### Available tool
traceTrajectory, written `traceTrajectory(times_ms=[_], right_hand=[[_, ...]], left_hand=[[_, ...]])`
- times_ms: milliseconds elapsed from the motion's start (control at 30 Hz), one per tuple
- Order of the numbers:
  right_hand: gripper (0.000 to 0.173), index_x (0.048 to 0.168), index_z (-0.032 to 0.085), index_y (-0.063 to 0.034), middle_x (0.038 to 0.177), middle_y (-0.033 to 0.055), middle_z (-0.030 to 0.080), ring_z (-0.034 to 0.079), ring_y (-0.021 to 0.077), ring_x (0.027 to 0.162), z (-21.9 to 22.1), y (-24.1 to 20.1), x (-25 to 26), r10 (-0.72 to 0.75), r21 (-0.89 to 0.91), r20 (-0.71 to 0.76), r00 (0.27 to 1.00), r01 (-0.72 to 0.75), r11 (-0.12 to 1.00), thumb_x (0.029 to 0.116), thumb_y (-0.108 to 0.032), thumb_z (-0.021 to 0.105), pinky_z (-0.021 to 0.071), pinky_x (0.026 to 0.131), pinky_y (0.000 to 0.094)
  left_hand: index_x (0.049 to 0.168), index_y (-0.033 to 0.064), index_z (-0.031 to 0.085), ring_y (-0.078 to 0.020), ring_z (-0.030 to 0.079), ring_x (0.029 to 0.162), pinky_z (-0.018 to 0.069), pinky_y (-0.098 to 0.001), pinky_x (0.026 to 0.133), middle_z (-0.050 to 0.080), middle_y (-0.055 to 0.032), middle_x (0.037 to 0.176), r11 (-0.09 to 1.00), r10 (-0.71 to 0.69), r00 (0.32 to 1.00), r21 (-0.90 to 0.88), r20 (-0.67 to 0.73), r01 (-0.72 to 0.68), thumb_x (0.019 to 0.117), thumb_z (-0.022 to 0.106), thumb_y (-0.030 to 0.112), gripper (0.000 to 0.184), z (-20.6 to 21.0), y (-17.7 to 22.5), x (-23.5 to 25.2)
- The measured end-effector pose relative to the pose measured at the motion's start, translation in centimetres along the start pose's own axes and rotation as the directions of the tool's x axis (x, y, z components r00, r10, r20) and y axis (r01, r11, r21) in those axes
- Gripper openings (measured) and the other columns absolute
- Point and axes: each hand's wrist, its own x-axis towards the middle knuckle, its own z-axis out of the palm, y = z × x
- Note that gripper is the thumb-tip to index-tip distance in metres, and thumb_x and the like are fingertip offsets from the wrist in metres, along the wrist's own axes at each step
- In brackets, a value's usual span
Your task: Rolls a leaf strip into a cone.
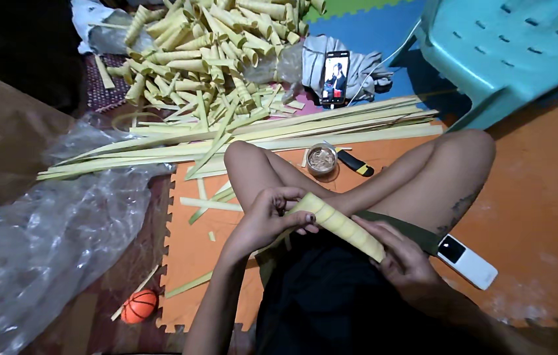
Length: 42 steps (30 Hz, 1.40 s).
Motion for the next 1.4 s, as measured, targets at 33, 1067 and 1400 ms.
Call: traceTrajectory(times_ms=[33, 1067, 1400], right_hand=[[0.049, 0.148, 0.055, -0.0119, 0.123, 0.0053, 0.062, 0.06, -0.0011, 0.098, 0.0, 0.4, 0.0, -0.091, -0.164, -0.014, 0.996, 0.088, 0.983, 0.107, -0.039, 0.047, 0.0498, 0.085, 0.0119], [0.033, 0.132, 0.063, -0.0172, 0.093, -0.0102, 0.071, 0.048, -0.0098, 0.054, -1.9, -0.1, 0.9, 0.351, 0.404, 0.166, 0.921, -0.388, 0.828, 0.1105, -0.028, 0.04, 0.0388, 0.048, 0.0068], [0.043, 0.146, 0.058, -0.0161, 0.123, -0.0014, 0.066, 0.06, -0.0054, 0.087, -2.1, 1.5, 0.1, 0.0, -0.071, 0.026, 1.0, 0.001, 0.998, 0.1059, -0.031, 0.05, 0.0491, 0.073, 0.0095]], left_hand=[[0.111, 0.0003, 0.067, -0.0101, 0.074, 0.073, 0.0628, -0.0244, 0.07, 0.076, -0.0038, 0.084, 1.0, 0.007, 1.0, 0.002, -0.005, -0.007, 0.0932, 0.068, 0.0, 0.018, 0.0, 0.1, -0.1], [0.116, -0.0011, 0.065, -0.0092, 0.073, 0.074, 0.0621, -0.0231, 0.07, 0.076, -0.0049, 0.088, 0.999, 0.023, 0.999, 0.029, -0.046, -0.022, 0.0938, 0.064, -0.007, 0.023, -0.7, 0.9, -0.1], [0.115, -0.0007, 0.066, -0.0106, 0.074, 0.076, 0.0626, -0.024, 0.071, 0.076, -0.006, 0.09, 0.997, 0.067, 0.994, 0.034, -0.085, -0.065, 0.0913, 0.065, -0.009, 0.025, -0.7, 0.7, -0.1]])
